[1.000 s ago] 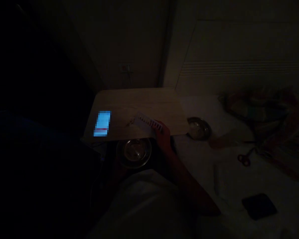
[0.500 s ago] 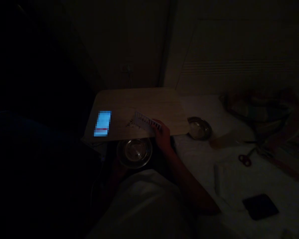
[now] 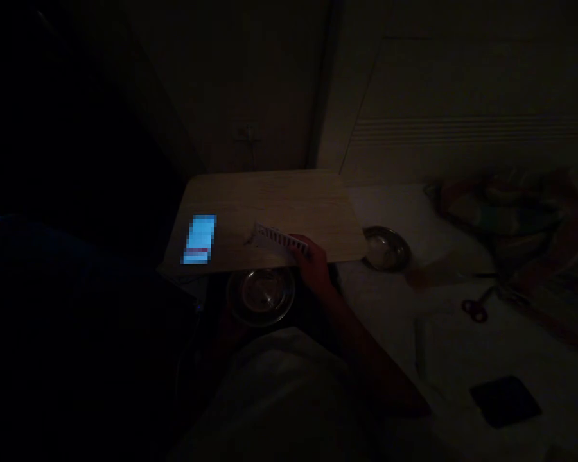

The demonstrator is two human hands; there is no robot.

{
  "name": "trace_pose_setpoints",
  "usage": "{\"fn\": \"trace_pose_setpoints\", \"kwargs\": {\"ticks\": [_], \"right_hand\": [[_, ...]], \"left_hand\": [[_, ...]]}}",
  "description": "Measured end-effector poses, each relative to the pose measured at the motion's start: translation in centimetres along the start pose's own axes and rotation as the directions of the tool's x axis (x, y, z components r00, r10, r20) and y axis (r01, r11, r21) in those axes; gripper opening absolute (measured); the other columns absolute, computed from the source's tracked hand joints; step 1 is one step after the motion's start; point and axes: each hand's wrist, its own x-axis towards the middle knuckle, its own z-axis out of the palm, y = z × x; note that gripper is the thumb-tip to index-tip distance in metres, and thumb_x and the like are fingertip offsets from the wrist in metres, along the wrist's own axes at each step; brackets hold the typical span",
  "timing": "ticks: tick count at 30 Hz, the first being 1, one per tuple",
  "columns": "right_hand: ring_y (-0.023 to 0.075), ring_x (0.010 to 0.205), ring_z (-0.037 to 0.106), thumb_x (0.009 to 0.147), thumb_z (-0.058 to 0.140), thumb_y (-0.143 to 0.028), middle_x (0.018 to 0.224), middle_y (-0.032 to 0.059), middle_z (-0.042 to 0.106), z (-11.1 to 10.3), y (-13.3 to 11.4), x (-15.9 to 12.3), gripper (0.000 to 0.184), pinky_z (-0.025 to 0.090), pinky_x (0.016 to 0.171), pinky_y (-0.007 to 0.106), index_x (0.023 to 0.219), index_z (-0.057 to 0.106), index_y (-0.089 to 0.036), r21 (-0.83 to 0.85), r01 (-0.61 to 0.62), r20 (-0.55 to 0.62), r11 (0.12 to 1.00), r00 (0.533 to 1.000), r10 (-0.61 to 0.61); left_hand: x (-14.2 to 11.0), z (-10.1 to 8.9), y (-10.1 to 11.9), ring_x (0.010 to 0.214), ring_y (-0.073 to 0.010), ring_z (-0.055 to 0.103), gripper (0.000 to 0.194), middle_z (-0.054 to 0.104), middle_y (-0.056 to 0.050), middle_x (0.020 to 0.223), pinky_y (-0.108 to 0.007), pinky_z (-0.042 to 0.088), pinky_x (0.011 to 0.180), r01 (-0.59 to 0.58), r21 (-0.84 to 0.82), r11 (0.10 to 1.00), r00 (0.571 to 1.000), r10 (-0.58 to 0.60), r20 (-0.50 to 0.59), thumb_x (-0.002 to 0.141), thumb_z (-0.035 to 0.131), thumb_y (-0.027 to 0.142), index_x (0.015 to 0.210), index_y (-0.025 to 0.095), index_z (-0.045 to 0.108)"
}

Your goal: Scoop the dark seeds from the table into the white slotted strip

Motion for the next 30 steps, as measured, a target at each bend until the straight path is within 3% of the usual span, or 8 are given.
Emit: {"fn": "trace_pose_setpoints", "kwargs": {"ticks": [2, 5, 10, 18, 21, 30], "right_hand": [[0.0189, 0.087, 0.063, 0.08, 0.058, -0.032, 0.096, 0.0037, 0.069, 0.0, 0.0, 0.0, 0.023, 0.049, 0.079, 0.033, 0.098, 0.066, -0.021, 0.006, 0.002, 0.033, 1.0, 0.999, -0.003], [0.0189, 0.087, 0.063, 0.08, 0.057, -0.032, 0.095, 0.0041, 0.069, 0.0, 0.0, 0.0, 0.023, 0.049, 0.078, 0.032, 0.099, 0.066, -0.021, 0.026, 0.004, 0.024, 1.0, 1.0, -0.004], [0.0192, 0.089, 0.062, 0.081, 0.057, -0.032, 0.096, 0.0046, 0.069, -0.1, -0.3, 0.2, 0.024, 0.048, 0.08, 0.033, 0.099, 0.066, -0.02, -0.004, 0.0, -0.014, 1.0, 1.0, 0.0], [0.0197, 0.089, 0.063, 0.081, 0.057, -0.035, 0.096, 0.0037, 0.069, 0.0, -0.3, 0.1, 0.025, 0.049, 0.08, 0.035, 0.1, 0.066, -0.022, 0.015, 0.0, 0.015, 1.0, 1.0, 0.0], [0.0194, 0.09, 0.063, 0.08, 0.057, -0.034, 0.098, 0.0039, 0.069, 0.1, -0.4, 0.2, 0.025, 0.049, 0.082, 0.034, 0.1, 0.066, -0.021, 0.013, 0.002, 0.027, 1.0, 1.0, -0.003], [0.0183, 0.088, 0.063, 0.081, 0.058, -0.033, 0.097, 0.0024, 0.07, 0.2, -0.5, -0.2, 0.023, 0.049, 0.079, 0.032, 0.099, 0.067, -0.022, 0.017, 0.0, 0.097, 1.0, 0.995, -0.002]], "left_hand": [[-0.1, 0.0, 0.2, 0.132, -0.0229, 0.035, 0.065, 0.045, 0.003, 0.139, -0.037, 0.023, 0.113, -0.091, 0.098, 0.991, 0.996, 0.091, 0.005, 0.071, 0.07, 0.021, 0.132, 0.032, 0.049], [-0.1, -0.1, 0.1, 0.134, -0.0218, 0.031, 0.069, 0.042, 0.005, 0.141, -0.034, 0.021, 0.114, -0.117, 0.142, 0.983, 0.993, 0.118, 0.001, 0.07, 0.072, 0.021, 0.134, 0.032, 0.047], [-0.1, -0.2, -0.5, 0.13, -0.0229, 0.038, 0.06, 0.05, 0.003, 0.135, -0.035, 0.028, 0.111, -0.091, 0.056, 0.994, 0.996, 0.092, -0.015, 0.073, 0.07, 0.023, 0.129, 0.03, 0.052], [-0.4, 0.4, 1.1, 0.136, -0.0208, 0.027, 0.062, 0.047, 0.003, 0.138, -0.032, 0.012, 0.115, -0.026, -0.137, 0.99, 1.0, 0.025, -0.01, 0.067, 0.071, 0.009, 0.125, 0.028, 0.057], [-0.4, 0.6, 1.5, 0.136, -0.0213, 0.028, 0.067, 0.046, 0.003, 0.138, -0.032, 0.014, 0.115, -0.041, -0.142, 0.989, 0.999, 0.04, -0.011, 0.062, 0.074, 0.005, 0.123, 0.029, 0.058], [-0.2, 0.1, 0.4, 0.134, -0.0229, 0.032, 0.062, 0.05, 0.003, 0.135, -0.033, 0.017, 0.115, -0.035, -0.05, 0.998, 0.999, 0.034, -0.022, 0.064, 0.075, 0.011, 0.122, 0.029, 0.06]]}}
